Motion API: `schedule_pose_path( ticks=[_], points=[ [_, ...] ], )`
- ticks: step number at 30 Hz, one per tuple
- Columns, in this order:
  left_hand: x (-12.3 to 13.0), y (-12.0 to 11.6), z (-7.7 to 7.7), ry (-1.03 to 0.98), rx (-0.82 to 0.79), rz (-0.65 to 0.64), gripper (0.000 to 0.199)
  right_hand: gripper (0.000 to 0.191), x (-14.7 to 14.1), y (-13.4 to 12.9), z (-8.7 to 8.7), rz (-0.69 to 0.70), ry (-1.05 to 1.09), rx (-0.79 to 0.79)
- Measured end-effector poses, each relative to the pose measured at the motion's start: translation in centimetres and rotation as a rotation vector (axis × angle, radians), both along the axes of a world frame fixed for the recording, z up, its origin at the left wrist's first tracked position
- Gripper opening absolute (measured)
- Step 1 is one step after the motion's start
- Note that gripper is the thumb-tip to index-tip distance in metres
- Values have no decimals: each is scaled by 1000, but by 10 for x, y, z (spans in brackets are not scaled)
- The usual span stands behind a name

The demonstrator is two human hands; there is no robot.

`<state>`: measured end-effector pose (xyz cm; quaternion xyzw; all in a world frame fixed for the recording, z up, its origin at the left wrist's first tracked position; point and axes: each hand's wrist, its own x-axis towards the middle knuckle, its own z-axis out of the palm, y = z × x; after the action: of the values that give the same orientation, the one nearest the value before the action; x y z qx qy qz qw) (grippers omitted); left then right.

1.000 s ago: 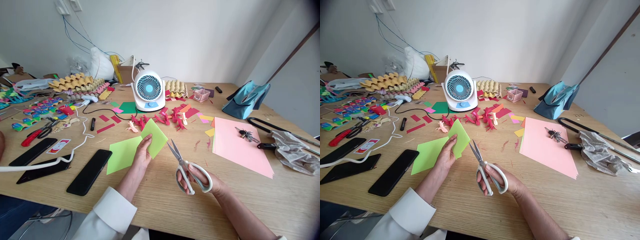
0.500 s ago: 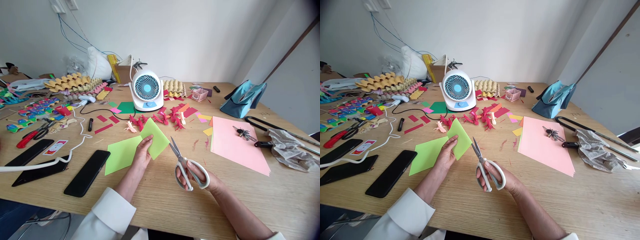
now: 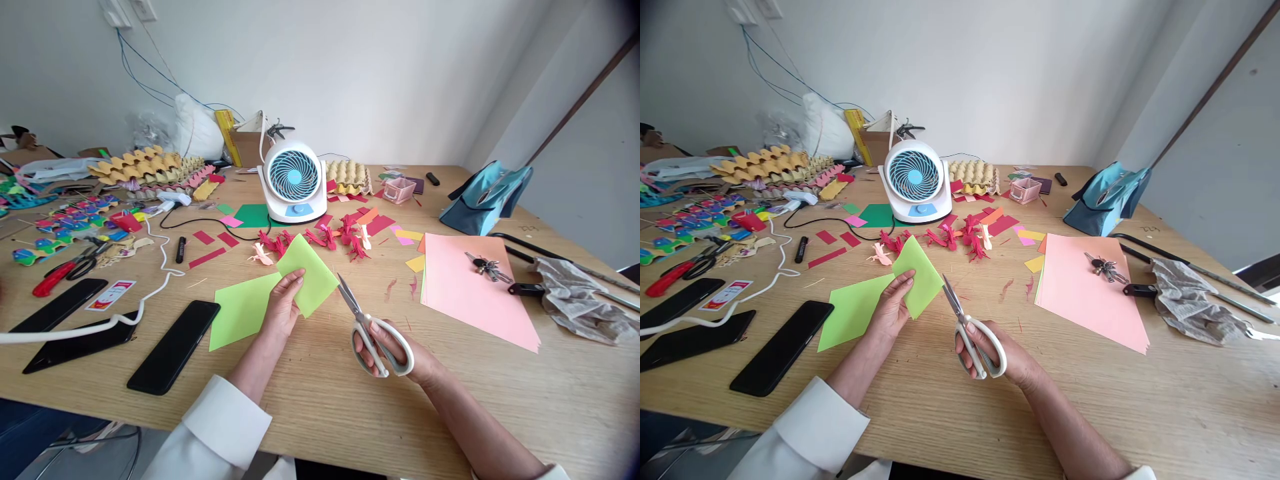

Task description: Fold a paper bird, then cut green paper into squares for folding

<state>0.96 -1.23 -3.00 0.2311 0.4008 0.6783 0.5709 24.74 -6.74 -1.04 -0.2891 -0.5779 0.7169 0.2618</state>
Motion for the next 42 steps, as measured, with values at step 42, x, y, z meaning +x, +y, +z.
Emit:
schedule_pose_path(
  ticks=[42],
  points=[
    [-2, 2, -4, 90, 26, 49, 34, 51, -2, -3, 3, -36, -10, -49]
  ],
)
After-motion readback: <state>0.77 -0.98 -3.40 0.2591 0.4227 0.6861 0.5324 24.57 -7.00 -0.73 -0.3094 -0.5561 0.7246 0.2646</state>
